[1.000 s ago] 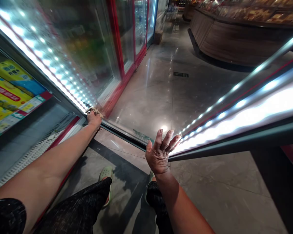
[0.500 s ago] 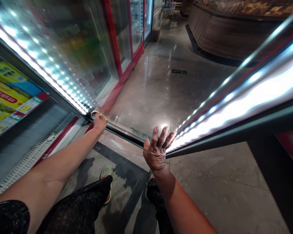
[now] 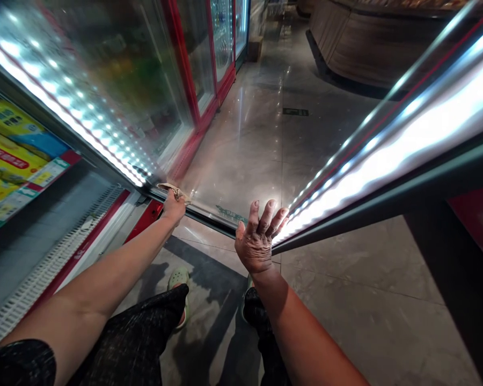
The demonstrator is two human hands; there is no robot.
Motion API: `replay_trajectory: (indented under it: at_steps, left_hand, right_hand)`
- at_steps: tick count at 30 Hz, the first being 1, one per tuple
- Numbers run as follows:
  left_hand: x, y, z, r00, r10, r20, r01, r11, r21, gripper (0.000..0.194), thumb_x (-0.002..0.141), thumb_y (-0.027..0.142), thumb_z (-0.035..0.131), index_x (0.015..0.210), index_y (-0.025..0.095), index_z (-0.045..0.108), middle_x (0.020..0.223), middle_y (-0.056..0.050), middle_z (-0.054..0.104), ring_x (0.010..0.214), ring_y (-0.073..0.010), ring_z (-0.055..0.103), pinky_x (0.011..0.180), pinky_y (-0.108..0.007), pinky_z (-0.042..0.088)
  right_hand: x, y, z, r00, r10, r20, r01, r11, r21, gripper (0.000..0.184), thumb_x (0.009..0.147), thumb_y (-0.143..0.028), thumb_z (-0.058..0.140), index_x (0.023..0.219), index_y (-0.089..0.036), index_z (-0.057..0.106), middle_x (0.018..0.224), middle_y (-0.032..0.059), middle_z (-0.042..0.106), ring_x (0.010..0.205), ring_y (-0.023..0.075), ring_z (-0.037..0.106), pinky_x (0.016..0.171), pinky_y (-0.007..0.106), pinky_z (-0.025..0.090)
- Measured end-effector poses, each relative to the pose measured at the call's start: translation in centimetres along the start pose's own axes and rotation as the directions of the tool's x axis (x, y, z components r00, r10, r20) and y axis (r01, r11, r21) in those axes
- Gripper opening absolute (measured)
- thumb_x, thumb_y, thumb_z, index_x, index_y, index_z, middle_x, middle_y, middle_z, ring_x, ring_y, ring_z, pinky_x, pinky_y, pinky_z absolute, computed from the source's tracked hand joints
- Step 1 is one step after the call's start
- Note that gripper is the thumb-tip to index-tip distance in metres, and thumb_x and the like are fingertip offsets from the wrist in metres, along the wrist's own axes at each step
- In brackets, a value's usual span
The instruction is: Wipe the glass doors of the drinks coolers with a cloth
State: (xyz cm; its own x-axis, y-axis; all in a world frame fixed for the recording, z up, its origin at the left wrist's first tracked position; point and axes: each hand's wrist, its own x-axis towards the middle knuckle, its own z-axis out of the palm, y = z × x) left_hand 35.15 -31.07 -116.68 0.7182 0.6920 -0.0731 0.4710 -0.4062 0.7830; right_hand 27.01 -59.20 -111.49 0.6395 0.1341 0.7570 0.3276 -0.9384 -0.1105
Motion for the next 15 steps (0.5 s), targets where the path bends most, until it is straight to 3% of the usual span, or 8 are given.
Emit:
replay_trajectory:
  at_steps: [6, 12, 15]
  left_hand:
    - [0.2, 0.7, -0.7, 1.0, -0.024, -0.006, 0.025, 0.999, 0.045, 0.045, 0.082, 0.006, 0.061, 0.124, 0.02, 0.055, 0.117, -0.01, 0.067, 0.117, -0.0236, 0.063, 0.11, -0.037, 0.045]
    - [-3.6, 0.5, 2.3, 0.997, -0.032, 0.073, 0.029, 0.999, 0.045, 0.023, 0.085, 0.012, 0.062, 0.105, 0.022, 0.058, 0.098, -0.005, 0.067, 0.101, -0.0201, 0.066, 0.1, -0.035, 0.05]
    - [-4.0, 0.4, 2.9, 0.996, -0.051, 0.07, 0.049, 0.998, 0.033, 0.018, 0.087, 0.012, 0.06, 0.101, 0.022, 0.057, 0.093, -0.004, 0.066, 0.096, -0.0188, 0.067, 0.096, -0.033, 0.051]
  right_hand:
    - [0.0, 0.0, 0.1, 1.0, -0.011, -0.001, 0.011, 1.0, -0.007, 0.099, 0.085, -0.018, 0.058, 0.166, -0.011, 0.001, 0.173, 0.0186, -0.014, 0.158, 0.0438, -0.016, 0.119, 0.078, 0.017]
    - [0.1, -0.2, 0.3, 1.0, 0.011, 0.004, -0.011, 1.0, 0.002, 0.1, 0.085, -0.019, 0.058, 0.166, -0.015, 0.0, 0.173, 0.0174, -0.015, 0.158, 0.0456, -0.016, 0.117, 0.081, 0.019]
    - [0.0, -0.2, 0.2, 1.0, 0.026, 0.011, -0.026, 0.999, 0.024, 0.101, 0.084, -0.018, 0.058, 0.166, -0.016, -0.001, 0.173, 0.0185, -0.013, 0.157, 0.047, -0.013, 0.116, 0.081, 0.021]
